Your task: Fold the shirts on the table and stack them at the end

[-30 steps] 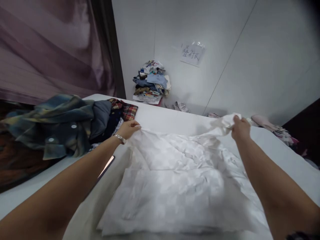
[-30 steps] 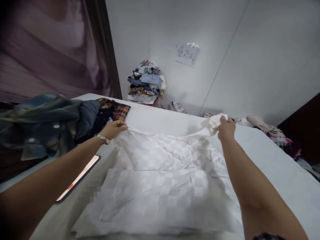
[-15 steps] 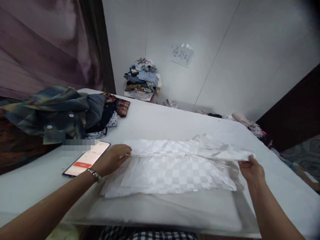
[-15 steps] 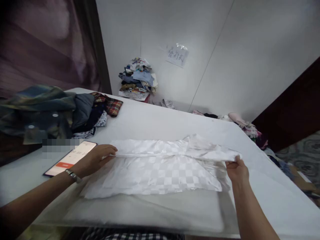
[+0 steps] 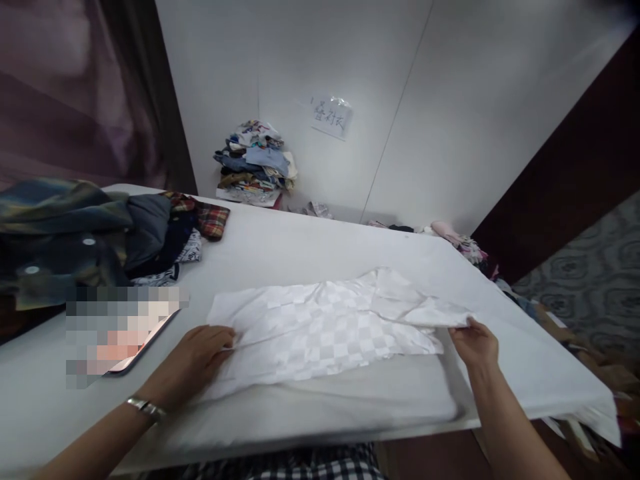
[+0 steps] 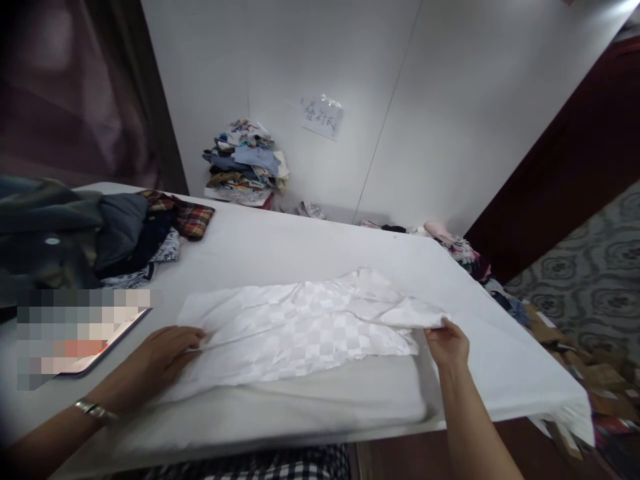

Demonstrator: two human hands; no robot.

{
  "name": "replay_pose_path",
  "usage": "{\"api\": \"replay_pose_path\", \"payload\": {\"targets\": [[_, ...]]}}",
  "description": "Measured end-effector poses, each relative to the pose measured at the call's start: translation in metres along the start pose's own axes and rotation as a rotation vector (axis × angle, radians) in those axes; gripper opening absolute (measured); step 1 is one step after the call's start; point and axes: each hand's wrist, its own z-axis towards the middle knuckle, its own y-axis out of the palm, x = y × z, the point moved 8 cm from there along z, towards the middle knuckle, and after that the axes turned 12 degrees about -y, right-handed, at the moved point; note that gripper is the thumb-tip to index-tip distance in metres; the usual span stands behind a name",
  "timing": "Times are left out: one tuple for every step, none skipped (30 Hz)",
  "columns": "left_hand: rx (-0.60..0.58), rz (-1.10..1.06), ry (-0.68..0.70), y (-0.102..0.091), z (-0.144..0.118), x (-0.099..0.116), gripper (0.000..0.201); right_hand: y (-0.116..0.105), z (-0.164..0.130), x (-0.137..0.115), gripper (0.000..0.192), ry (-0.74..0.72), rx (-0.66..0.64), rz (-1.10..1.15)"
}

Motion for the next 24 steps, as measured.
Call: {"api": "replay_pose_path", "payload": {"targets": [[0.026, -0.009, -0.001, -0.003, 0.0, 0.0, 0.019, -0.001, -0.001, -0.001, 0.02, -0.003, 0.007, 0.006], [0.052, -0.014, 0.0, -0.007, 0.0, 0.0, 0.02, 0.002, -0.002, -0.004, 0.019, -0.016, -0.001, 0.016], [0.065, -0.013, 0.004, -0.01, 0.0, 0.002, 0.02, 0.008, -0.002, -0.009, 0.018, -0.04, -0.023, 0.029], [0.059, -0.008, 0.01, -0.011, -0.001, 0.004, 0.02, 0.017, -0.002, -0.015, 0.017, -0.078, -0.054, 0.042], [0.036, -0.002, 0.016, -0.01, -0.001, 0.006, 0.019, 0.029, -0.002, -0.023, 0.016, -0.128, -0.094, 0.051], [-0.002, 0.004, 0.021, -0.008, -0.002, 0.008, 0.017, 0.044, -0.003, -0.031, 0.016, -0.181, -0.142, 0.053], [-0.043, 0.006, 0.022, -0.005, -0.003, 0.009, 0.016, 0.062, -0.005, -0.038, 0.016, -0.23, -0.198, 0.045], [-0.081, 0.007, 0.02, -0.002, -0.004, 0.011, 0.015, 0.083, -0.008, -0.044, 0.017, -0.269, -0.263, 0.025], [-0.114, 0.006, 0.014, -0.001, -0.004, 0.012, 0.015, 0.106, -0.013, -0.047, 0.017, -0.294, -0.331, -0.006], [-0.14, 0.006, 0.005, 0.0, -0.004, 0.013, 0.015, 0.13, -0.021, -0.047, 0.017, -0.305, -0.405, -0.044], [-0.161, 0.009, -0.006, 0.0, -0.003, 0.015, 0.016, 0.155, -0.03, -0.045, 0.017, -0.301, -0.484, -0.086], [-0.17, 0.011, -0.021, -0.002, -0.001, 0.017, 0.017, 0.18, -0.041, -0.04, 0.016, -0.286, -0.568, -0.127], [-0.162, 0.008, -0.039, -0.005, 0.003, 0.019, 0.02, 0.206, -0.055, -0.033, 0.016, -0.255, -0.674, -0.163], [-0.144, -0.003, -0.059, -0.01, 0.007, 0.022, 0.025, 0.23, -0.07, -0.022, 0.017, -0.207, -0.803, -0.202], [-0.115, -0.024, -0.085, -0.015, 0.012, 0.024, 0.03, 0.25, -0.086, -0.011, 0.02, -0.16, -0.933, -0.246], [-0.093, -0.053, -0.118, -0.019, 0.017, 0.027, 0.035, 0.265, -0.098, -0.001, 0.023, -0.132, -1.031, -0.291], [-0.081, -0.088, -0.164, -0.021, 0.022, 0.029, 0.039, 0.275, -0.104, 0.008, 0.024, -0.124, -1.084, -0.334], [-0.084, -0.124, -0.217, -0.021, 0.027, 0.029, 0.042, 0.279, -0.105, 0.015, 0.025, -0.135, -1.084, -0.372], [-0.1, -0.158, -0.271, -0.018, 0.031, 0.029, 0.045, 0.277, -0.099, 0.022, 0.024, -0.159, -1.039, -0.409], [-0.12, -0.187, -0.323, -0.015, 0.037, 0.029, 0.048, 0.27, -0.088, 0.028, 0.022, -0.184, -0.97, -0.449], [-0.138, -0.208, -0.367, -0.01, 0.042, 0.028, 0.049, 0.26, -0.077, 0.036, 0.021, -0.199, -0.9, -0.498], [-0.15, -0.219, -0.402, -0.006, 0.049, 0.026, 0.051, 0.248, -0.064, 0.044, 0.02, -0.207, -0.848, -0.563], [-0.155, -0.217, -0.422, -0.003, 0.056, 0.024, 0.052, 0.235, -0.053, 0.053, 0.02, -0.221, -0.81, -0.65], [-0.157, -0.201, -0.427, 0.001, 0.064, 0.023, 0.053, 0.222, -0.042, 0.061, 0.02, -0.249, -0.79, -0.769]]}}
